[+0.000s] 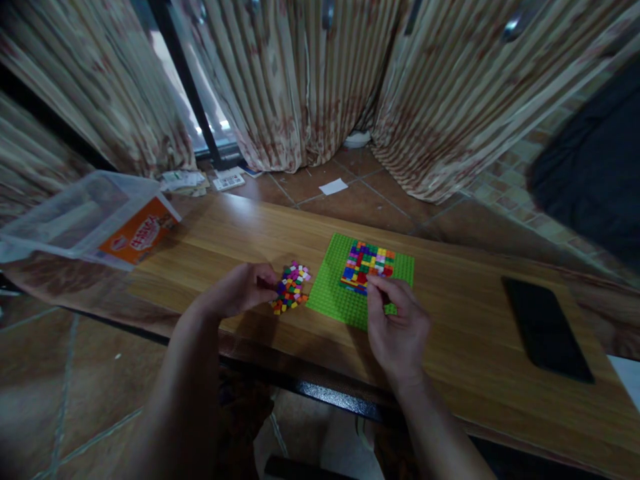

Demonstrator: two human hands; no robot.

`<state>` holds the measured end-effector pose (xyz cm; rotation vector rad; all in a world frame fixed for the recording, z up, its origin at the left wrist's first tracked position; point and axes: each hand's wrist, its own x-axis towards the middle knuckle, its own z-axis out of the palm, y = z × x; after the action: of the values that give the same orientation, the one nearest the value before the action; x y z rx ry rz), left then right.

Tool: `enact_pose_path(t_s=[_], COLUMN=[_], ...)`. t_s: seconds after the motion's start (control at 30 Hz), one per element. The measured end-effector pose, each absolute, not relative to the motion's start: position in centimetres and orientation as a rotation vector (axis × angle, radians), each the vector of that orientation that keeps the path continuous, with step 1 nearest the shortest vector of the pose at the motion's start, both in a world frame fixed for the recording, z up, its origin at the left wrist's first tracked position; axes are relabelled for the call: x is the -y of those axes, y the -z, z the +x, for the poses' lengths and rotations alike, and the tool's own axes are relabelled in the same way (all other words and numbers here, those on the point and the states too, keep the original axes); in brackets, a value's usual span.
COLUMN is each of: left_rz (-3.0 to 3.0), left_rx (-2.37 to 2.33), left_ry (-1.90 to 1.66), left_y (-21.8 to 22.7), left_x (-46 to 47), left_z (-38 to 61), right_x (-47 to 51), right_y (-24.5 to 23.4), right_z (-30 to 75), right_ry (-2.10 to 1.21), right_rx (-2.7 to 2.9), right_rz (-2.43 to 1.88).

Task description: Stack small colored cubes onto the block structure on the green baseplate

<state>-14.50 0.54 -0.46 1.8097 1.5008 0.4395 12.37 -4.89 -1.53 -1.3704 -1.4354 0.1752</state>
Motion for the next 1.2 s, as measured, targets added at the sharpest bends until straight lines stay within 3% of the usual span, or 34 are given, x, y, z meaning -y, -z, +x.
enact_pose_path(t_s=[1.2], left_rz=[2.010], left_rx=[-1.684], left_ry=[-0.154], left_y=[-1.0], left_x=[-0.7], left_z=[-12.0], right_x=[5.0], right_y=[1.9], right_z=[11.5], right_ry=[-0.232], right_rx=[1.556], right_rz=[-1.349])
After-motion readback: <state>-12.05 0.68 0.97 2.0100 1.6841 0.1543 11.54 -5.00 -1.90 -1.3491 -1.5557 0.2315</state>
